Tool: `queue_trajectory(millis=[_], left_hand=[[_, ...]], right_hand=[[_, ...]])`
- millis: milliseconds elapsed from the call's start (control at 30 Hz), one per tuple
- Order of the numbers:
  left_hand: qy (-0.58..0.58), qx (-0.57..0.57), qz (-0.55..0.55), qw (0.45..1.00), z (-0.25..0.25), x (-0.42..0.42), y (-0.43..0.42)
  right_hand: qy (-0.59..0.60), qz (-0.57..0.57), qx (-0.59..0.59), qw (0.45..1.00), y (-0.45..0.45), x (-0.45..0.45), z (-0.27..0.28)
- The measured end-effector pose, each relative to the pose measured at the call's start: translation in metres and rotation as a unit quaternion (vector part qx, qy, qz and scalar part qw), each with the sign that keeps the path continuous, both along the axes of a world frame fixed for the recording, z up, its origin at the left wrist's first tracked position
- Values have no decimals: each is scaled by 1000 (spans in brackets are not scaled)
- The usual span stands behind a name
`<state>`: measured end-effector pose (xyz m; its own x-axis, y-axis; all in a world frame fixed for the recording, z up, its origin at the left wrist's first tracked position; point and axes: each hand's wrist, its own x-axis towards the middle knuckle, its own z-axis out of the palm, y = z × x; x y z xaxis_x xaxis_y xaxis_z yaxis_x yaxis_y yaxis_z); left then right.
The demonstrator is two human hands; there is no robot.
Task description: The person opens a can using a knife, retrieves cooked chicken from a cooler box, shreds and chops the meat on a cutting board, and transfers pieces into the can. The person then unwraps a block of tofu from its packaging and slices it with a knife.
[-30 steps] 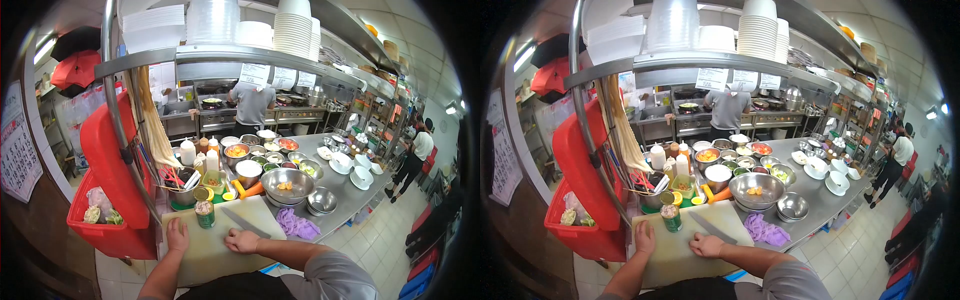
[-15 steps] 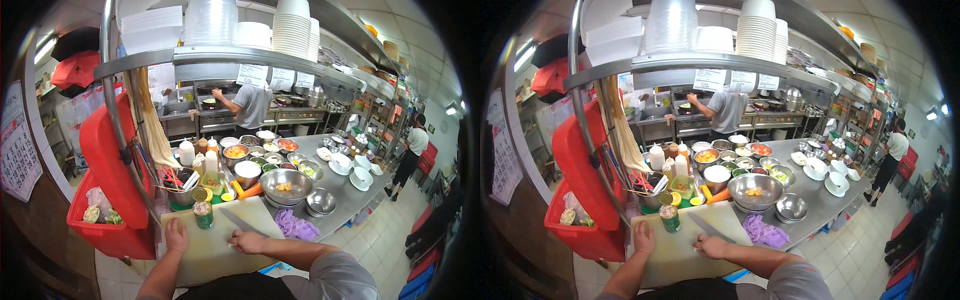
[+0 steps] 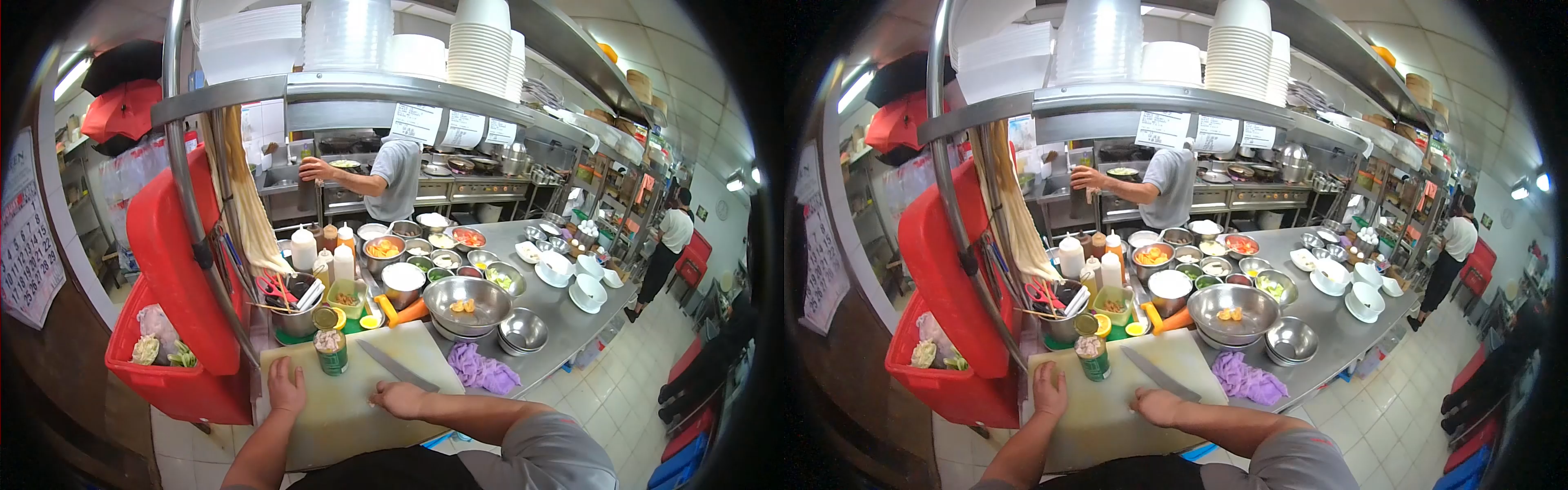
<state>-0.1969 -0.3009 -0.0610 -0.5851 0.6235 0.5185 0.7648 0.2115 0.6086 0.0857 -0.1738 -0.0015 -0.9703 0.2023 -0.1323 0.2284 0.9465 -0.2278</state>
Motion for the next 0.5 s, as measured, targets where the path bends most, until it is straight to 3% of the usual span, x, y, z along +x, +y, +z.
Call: queue_trajectory(millis=[233, 400, 500], left_hand=[[-2, 12, -7, 1000, -1, -2, -1], [0, 29, -7, 1000, 1, -2, -1], [-12, 23, -8, 1000, 0, -2, -1]], right_hand=[[14, 15, 4, 1000, 3, 3, -4], [108, -103, -199, 969, 30, -7, -24], [110, -169, -295, 934, 27, -18, 25]])
